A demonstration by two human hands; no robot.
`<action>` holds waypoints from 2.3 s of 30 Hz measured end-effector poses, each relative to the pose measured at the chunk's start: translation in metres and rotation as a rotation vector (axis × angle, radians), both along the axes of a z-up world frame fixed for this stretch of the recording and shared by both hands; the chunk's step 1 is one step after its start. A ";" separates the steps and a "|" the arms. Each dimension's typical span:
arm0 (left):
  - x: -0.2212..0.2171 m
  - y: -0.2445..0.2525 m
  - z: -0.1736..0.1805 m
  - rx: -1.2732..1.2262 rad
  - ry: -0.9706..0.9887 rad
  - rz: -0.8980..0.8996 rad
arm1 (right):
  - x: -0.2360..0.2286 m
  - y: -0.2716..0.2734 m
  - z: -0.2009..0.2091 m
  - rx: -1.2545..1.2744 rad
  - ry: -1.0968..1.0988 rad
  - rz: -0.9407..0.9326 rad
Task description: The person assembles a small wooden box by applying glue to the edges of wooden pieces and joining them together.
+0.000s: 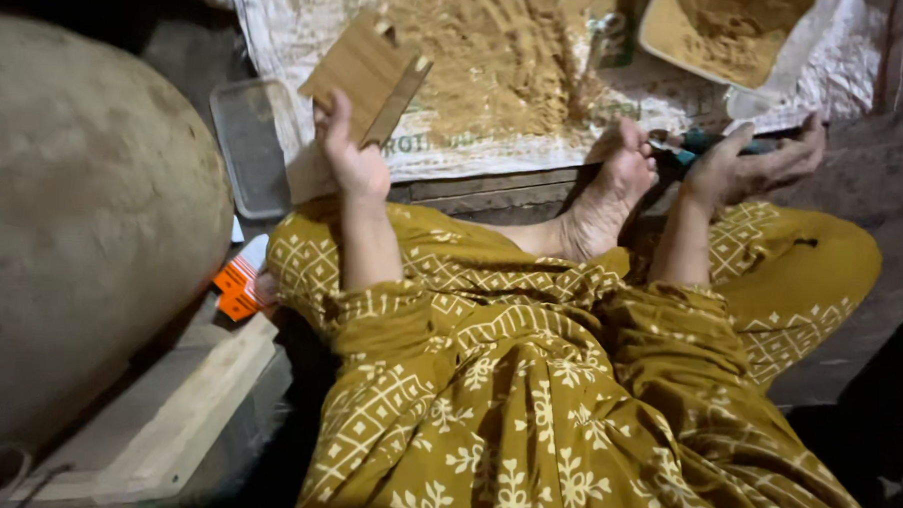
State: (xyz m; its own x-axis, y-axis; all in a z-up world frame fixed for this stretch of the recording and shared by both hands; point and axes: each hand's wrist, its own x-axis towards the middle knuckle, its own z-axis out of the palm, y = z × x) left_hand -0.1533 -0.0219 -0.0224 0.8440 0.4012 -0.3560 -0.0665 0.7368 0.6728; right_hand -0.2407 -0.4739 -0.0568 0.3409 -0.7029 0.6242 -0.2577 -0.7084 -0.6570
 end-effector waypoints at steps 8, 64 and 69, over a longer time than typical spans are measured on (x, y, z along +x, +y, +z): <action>0.021 -0.012 0.010 0.423 0.146 -0.287 | 0.035 0.149 0.080 -0.327 0.559 0.718; -0.002 -0.047 0.033 0.271 0.147 -1.085 | 0.068 0.188 0.083 1.303 -0.006 1.055; -0.007 -0.047 0.034 0.552 0.115 -1.194 | 0.064 0.179 0.101 0.975 0.138 1.035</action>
